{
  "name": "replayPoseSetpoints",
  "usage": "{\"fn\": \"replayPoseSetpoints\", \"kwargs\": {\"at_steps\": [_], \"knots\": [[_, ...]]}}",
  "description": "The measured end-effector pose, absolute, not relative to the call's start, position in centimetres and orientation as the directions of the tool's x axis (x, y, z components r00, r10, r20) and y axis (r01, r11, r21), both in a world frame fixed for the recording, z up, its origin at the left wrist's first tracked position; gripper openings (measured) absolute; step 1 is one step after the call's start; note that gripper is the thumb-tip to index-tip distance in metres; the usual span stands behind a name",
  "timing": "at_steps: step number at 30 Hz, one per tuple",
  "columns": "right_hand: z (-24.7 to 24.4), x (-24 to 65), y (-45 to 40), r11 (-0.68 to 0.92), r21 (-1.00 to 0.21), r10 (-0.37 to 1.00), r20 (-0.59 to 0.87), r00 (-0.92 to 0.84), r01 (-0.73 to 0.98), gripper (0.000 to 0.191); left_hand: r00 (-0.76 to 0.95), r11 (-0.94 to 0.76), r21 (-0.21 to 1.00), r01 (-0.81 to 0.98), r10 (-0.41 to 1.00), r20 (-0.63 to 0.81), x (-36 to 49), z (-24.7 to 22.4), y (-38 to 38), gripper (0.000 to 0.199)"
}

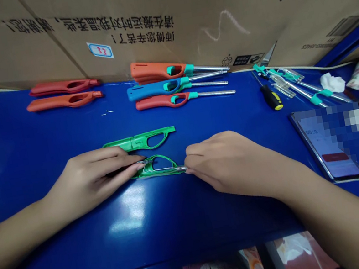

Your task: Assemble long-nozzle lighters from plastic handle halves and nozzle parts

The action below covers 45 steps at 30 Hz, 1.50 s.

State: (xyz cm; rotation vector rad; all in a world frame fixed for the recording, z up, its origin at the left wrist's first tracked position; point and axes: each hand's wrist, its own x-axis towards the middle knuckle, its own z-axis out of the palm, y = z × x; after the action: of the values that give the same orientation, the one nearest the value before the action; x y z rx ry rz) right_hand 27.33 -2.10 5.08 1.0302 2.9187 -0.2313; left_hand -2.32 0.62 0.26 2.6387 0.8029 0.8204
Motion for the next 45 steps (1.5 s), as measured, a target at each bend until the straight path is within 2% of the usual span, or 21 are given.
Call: {"fn": "replayPoseSetpoints", "kwargs": {"at_steps": [3, 7, 14, 17, 21, 25, 29, 33, 36, 43, 45], "knots": [[5.1, 27.1, -2.2, 0.769, -0.119, 0.621, -0.094, -0.778, 0.628, 0.022, 0.688, -0.811, 0.401, 0.426, 0.579, 0.439, -2.3, 0.2, 0.7, 0.02], [5.1, 26.8, -2.3, 0.778, -0.044, 0.621, -0.099, -0.777, 0.627, 0.019, 0.689, -0.813, 0.405, 0.419, 0.575, 0.442, -2.3, 0.1, 0.8, 0.02], [4.9, 27.0, -1.4, 0.798, 0.112, 0.593, 0.027, -0.805, 0.592, 0.017, 0.674, -0.815, 0.4, 0.42, 0.575, 0.463, -2.3, 0.2, 0.5, 0.021], [4.9, 27.2, -1.3, 0.788, 0.117, 0.604, 0.036, -0.796, 0.604, 0.017, 0.67, -0.805, 0.407, 0.431, 0.588, 0.453, -2.3, 0.3, 0.5, 0.022], [4.8, 27.3, -1.4, 0.776, 0.018, 0.627, 0.081, -0.775, 0.63, 0.022, 0.647, -0.763, 0.451, 0.463, 0.639, 0.417, -2.2, 0.5, 0.4, 0.021], [4.3, 27.0, -1.1, 0.73, -0.14, 0.684, 0.145, -0.715, 0.669, 0.019, 0.628, -0.734, 0.486, 0.474, 0.669, 0.398, -2.1, 0.7, 0.3, 0.018], [3.6, 26.5, -0.6, 0.658, -0.337, 0.737, 0.105, -0.667, 0.674, 0.012, 0.623, -0.741, 0.484, 0.466, 0.663, 0.416, -2.1, 0.8, 0.2, 0.017], [3.4, 26.3, -0.4, 0.568, -0.465, 0.786, 0.059, -0.616, 0.679, 0.014, 0.626, -0.758, 0.476, 0.446, 0.645, 0.439, -2.1, 0.8, 0.1, 0.015], [3.6, 26.2, -0.4, 0.545, -0.513, 0.784, 0.033, -0.62, 0.663, 0.013, 0.623, -0.77, 0.474, 0.428, 0.631, 0.462, -2.1, 0.8, -0.1, 0.014], [3.8, 26.0, -1.0, 0.534, -0.511, 0.795, 0.033, -0.606, 0.673, 0.005, 0.62, -0.761, 0.491, 0.423, 0.639, 0.456, -1.9, 0.8, -0.1, 0.013], [3.8, 25.9, -1.4, 0.541, -0.53, 0.787, 0.046, -0.615, 0.653, 0.015, 0.626, -0.764, 0.487, 0.423, 0.635, 0.453, -1.9, 0.8, -0.1, 0.013]]}}
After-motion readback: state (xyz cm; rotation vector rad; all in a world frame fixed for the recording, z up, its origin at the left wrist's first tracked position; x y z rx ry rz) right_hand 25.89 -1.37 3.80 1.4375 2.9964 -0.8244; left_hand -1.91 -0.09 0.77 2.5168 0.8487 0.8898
